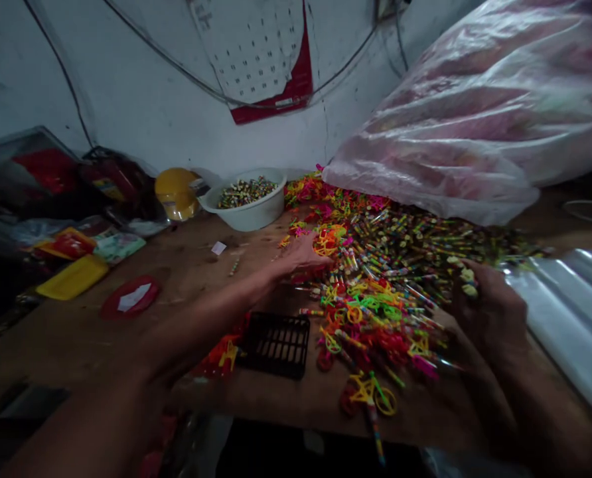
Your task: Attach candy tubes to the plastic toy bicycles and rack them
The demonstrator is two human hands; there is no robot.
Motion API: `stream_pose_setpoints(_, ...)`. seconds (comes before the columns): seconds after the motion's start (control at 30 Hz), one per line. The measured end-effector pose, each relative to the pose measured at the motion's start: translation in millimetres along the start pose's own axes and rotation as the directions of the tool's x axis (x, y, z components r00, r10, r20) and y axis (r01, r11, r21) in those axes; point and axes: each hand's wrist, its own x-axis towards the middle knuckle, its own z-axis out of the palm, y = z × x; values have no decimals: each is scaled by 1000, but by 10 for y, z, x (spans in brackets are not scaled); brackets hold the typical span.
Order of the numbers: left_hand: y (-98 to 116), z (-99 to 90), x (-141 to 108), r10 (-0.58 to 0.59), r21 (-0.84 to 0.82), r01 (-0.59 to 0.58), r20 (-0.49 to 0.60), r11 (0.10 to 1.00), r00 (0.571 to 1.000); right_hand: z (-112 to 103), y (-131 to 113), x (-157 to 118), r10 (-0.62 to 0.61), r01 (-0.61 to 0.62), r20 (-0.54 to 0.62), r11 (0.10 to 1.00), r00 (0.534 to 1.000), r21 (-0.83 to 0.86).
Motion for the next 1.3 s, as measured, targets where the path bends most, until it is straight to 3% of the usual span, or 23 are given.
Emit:
stream_pose_setpoints(0.1, -4, -20, -197, 135, 266, -146, 58, 953, 989, -309, -270, 23, 112, -112, 28, 994, 993, -9)
stream_pose_setpoints(0.2, -95, -59, -384, 156, 470, -184, 100, 863, 983, -489, -585, -155, 158, -179, 182, 978, 971, 106)
stream_pose_setpoints(0.27, -155, -146, -474, 99, 500, -113, 55, 858, 994, -502, -754, -342, 141, -194, 260, 962, 955, 194)
stream_pose_setpoints(0.37, -173, -338, -533, 95, 607, -3, -120, 795, 988, -412, -929, -552, 204, -285, 295, 921, 934, 264)
stream_pose_setpoints(0.47, -83, -411, -521, 270, 605, -119, -164, 787, 949, -284, -1079, -588, 214, -322, 331, 893, 919, 316)
stream_pose_setpoints(0.53, 10, -314, -493, 390, 577, -283, -68, 766, 918, -207, -1187, -569, 147, -291, 392, 894, 908, 339)
stream_pose_setpoints(0.6, 95, -128, -456, 474, 605, -398, 38, 689, 880, -150, -1281, -571, 86, -260, 449, 903, 889, 341)
stream_pose_setpoints(0.73, 151, 206, -362, 516, 656, -473, 146, 588, 844, -131, -1311, -669, 18, -223, 502, 909, 865, 352)
stream_pose_setpoints(0.87, 53, 215, -273, 517, 565, -499, 144, 657, 844, -200, -1190, -735, 61, -285, 543, 896, 838, 339)
stream_pose_setpoints(1.0, -18, -8, -160, 472, 479, -427, 30, 767, 881, -161, -1198, -685, 135, -361, 536, 867, 834, 344)
stream_pose_setpoints(1.1, 54, -233, -148, 406, 406, -381, 26, 830, 913, -49, -1282, -594, 150, -378, 505, 841, 850, 387)
stream_pose_setpoints(1.2, 231, -384, -319, 333, 243, -340, 70, 908, 940, 14, -1353, -459, 196, -421, 470, 792, 861, 441)
stream_pose_setpoints(1.3, 414, -342, -643, 313, 56, -318, 80, 946, 946, -25, -1396, -317, 324, -505, 415, 725, 850, 468)
